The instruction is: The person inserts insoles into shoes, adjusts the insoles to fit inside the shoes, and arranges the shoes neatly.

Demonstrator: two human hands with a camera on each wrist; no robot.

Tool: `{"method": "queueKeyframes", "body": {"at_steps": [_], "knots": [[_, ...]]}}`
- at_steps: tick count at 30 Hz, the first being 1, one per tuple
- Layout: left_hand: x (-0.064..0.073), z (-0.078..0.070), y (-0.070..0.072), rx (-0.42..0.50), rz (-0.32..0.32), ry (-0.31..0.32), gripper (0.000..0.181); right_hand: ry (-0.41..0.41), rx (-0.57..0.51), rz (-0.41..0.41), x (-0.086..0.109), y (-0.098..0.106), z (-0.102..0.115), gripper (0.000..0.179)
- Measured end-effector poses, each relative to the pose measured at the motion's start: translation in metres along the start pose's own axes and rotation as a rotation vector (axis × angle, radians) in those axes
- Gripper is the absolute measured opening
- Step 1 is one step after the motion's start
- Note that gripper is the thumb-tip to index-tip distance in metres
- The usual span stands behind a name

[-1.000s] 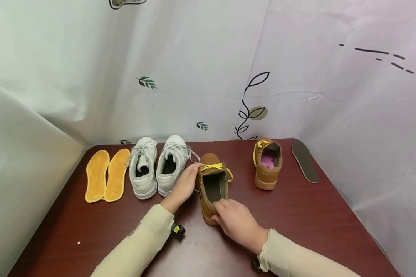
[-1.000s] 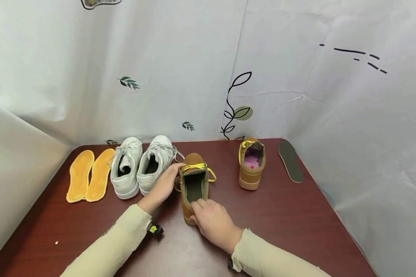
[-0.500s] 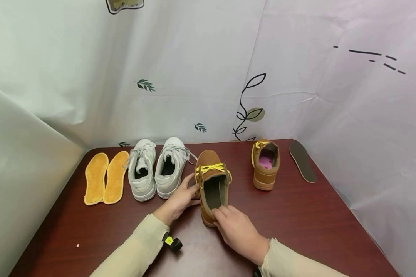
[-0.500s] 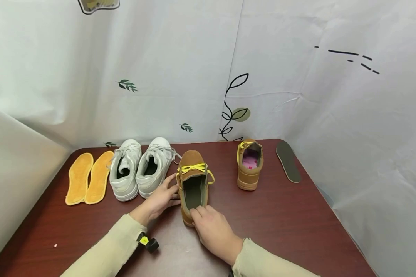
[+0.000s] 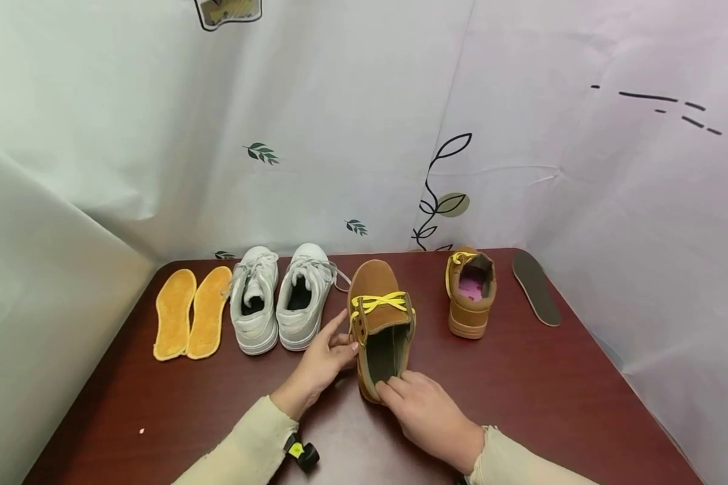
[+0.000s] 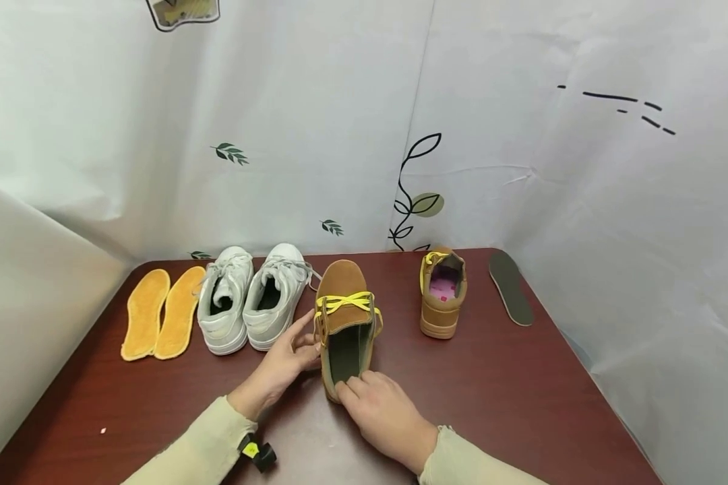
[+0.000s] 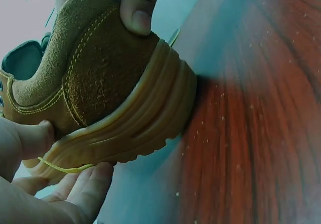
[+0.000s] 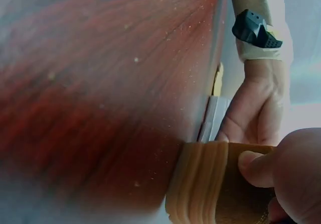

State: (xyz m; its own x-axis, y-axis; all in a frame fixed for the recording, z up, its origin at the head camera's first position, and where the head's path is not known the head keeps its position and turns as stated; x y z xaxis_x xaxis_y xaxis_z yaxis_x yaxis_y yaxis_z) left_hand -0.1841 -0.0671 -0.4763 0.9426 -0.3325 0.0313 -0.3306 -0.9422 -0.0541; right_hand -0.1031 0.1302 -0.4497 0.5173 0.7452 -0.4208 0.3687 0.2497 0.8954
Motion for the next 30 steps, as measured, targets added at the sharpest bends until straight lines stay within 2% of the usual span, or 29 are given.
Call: {"method": "queueKeyframes", "body": {"at_steps": [3,8,14,18,22,25,30], "knots": [[-0.004,-0.004,-0.004,-0.007,-0.01,-0.039,0.074,0.012,0.006,-0.027,0.001,0.002,-0.005,0.019],[-0.018,-0.011,-0.008,-0.003,-0.019,-0.046,0.074,-0.013,-0.001,-0.067,-0.003,0.007,-0.02,0.025],[-0.038,-0.019,-0.017,0.009,0.028,-0.076,0.068,-0.05,0.004,-0.085,-0.006,0.015,-0.043,0.034],[-0.052,-0.023,-0.02,0.01,0.025,-0.101,0.065,-0.059,0.0,-0.133,-0.009,0.017,-0.056,0.038],[-0.062,-0.024,-0.021,-0.101,0.006,-0.143,0.06,-0.068,0.011,-0.156,-0.014,0.016,-0.067,0.039],[-0.069,-0.023,-0.025,-0.175,-0.004,-0.146,0.057,-0.09,0.019,-0.158,-0.014,0.016,-0.076,0.037],[-0.077,-0.025,-0.034,-0.191,-0.01,-0.158,0.051,-0.111,0.029,-0.166,-0.012,0.017,-0.089,0.035]]}}
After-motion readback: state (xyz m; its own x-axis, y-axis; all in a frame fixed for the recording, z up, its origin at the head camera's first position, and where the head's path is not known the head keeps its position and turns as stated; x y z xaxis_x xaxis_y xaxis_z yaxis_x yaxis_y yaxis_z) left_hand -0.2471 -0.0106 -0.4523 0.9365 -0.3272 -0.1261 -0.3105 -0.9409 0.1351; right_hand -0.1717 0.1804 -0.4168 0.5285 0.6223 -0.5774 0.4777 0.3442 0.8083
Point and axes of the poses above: each hand's wrist, its own x-axis away from the middle knuckle, its own y-axis out of the back of the hand, z = x × y, the point moved 2 cm from there along -x, towards the middle knuckle, and after that the axes turned 4 degrees about z, right-handed, at the moved point
